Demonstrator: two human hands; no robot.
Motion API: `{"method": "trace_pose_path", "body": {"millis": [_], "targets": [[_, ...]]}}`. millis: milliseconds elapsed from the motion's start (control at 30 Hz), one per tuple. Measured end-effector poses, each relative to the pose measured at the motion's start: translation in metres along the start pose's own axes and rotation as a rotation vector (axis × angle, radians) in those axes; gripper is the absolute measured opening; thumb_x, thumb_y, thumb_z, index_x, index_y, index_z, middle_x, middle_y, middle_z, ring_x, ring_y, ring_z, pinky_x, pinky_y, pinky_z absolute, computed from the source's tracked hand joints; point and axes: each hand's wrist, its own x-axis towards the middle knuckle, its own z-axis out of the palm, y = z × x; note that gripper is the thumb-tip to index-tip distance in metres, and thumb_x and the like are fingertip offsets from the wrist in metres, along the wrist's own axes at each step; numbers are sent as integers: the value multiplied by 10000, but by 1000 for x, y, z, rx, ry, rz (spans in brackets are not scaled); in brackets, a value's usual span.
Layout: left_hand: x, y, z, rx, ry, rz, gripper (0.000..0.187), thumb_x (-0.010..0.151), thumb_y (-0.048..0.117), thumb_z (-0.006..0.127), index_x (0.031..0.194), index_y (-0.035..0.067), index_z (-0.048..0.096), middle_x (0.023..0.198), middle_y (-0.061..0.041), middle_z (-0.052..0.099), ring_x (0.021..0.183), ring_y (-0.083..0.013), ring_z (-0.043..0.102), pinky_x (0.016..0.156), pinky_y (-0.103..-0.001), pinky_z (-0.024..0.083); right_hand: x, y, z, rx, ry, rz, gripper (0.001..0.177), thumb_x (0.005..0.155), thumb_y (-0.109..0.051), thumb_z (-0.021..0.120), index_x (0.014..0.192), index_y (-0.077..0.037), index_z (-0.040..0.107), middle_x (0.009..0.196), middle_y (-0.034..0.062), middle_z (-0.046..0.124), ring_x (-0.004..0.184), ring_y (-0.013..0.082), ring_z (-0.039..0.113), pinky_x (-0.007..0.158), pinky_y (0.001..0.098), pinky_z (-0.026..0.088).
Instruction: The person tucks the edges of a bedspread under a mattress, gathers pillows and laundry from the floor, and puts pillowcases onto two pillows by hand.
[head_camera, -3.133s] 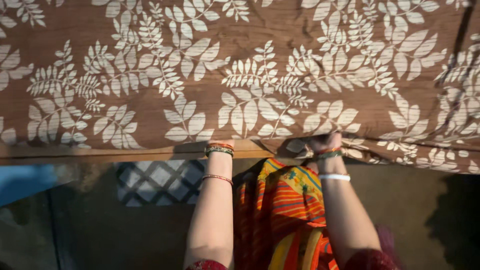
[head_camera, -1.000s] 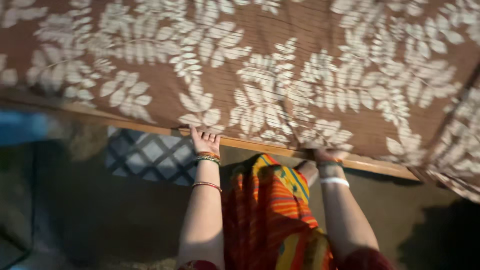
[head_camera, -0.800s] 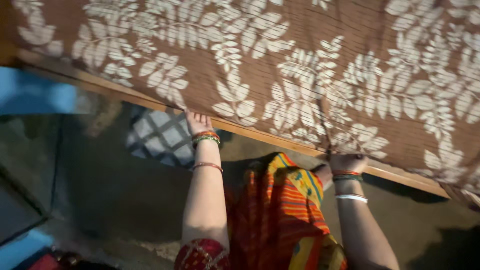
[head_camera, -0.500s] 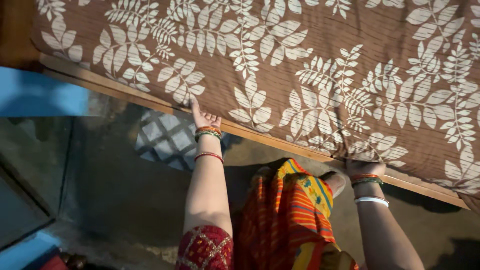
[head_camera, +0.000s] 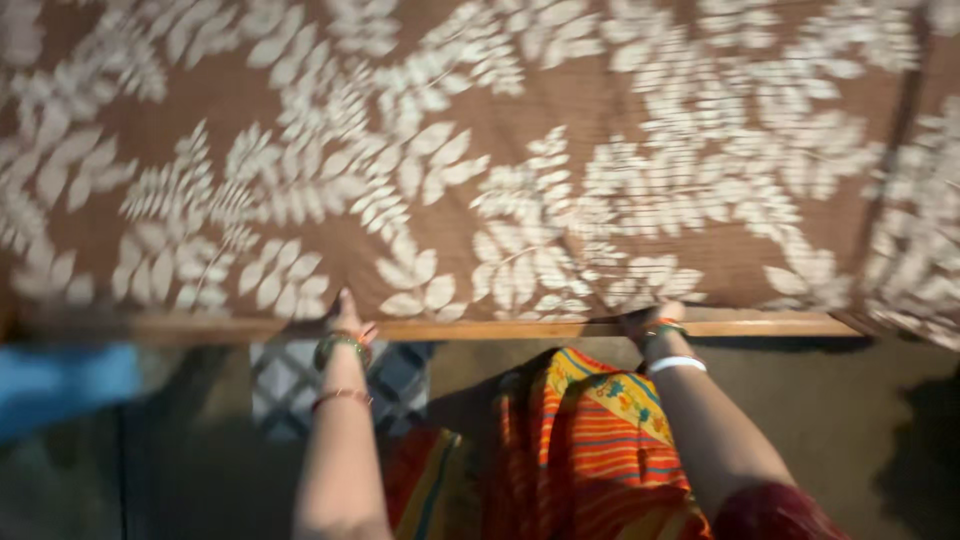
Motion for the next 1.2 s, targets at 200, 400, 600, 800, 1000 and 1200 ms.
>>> {"method": "trace_pose_path", "body": {"millis": [200, 400, 600, 800, 1000, 1200], "targets": [[-79, -6, 75, 640, 123, 649, 815, 851, 503, 716, 1457, 4, 497, 1435, -246, 595, 1308, -393, 575, 1130, -471, 443, 16, 2, -5, 130, -7, 40, 424, 1012, -338, 404, 1318, -188, 656, 1347, 25, 641, 1105, 205, 563, 1078, 408, 390], [-193, -53, 261, 861, 11, 1146, 745, 830, 426, 782, 1452, 98, 534, 1506, -170, 554, 1531, -408, 327, 1276, -498, 293, -12, -76, -45, -205, -191, 335, 464, 999, -327, 376, 1235, -15, 625, 1250, 161, 694, 1107, 330, 691, 927, 499, 572], [-395, -94, 450, 1162, -42, 1105, 871, 772, 512, 797, 1515, 212, 457, 1663, -159, 264, 1531, -418, 198, 1207, -599, 201, -24, -348, -161, -276, -2, -27, 311, 1014, -261, 582, 1163, 5, 642, 1043, 131, 751, 933, 260, 726, 836, 403, 566], [-566, -131, 602, 1457, -263, 1146, 957, 704, 511, 840, 1532, 433, 368, 1715, -42, 55, 1554, -407, 0, 1157, -743, 33, -47, -624, -260, -262, 53, -369, 187, 978, -236, 637, 1069, -74, 623, 957, 78, 721, 857, 231, 715, 745, 405, 578], [-641, -161, 702, 1708, -309, 1010, 970, 715, 497, 869, 1533, 482, 349, 1729, -39, -4, 1577, -375, -17, 1149, -756, 53, -35, -761, -284, -517, 323, -545, 310, 981, -326, 709, 1075, -43, 627, 912, 50, 681, 734, 175, 660, 585, 334, 515], [-632, -148, 707, 1748, -384, 1013, 944, 716, 509, 861, 1525, 471, 375, 1724, -36, 22, 1580, -363, 34, 1160, -764, 125, 3, -813, -280, -1086, 548, -713, 391, 956, -400, 744, 1000, -11, 749, 836, 103, 703, 741, 236, 654, 664, 371, 506]]}}
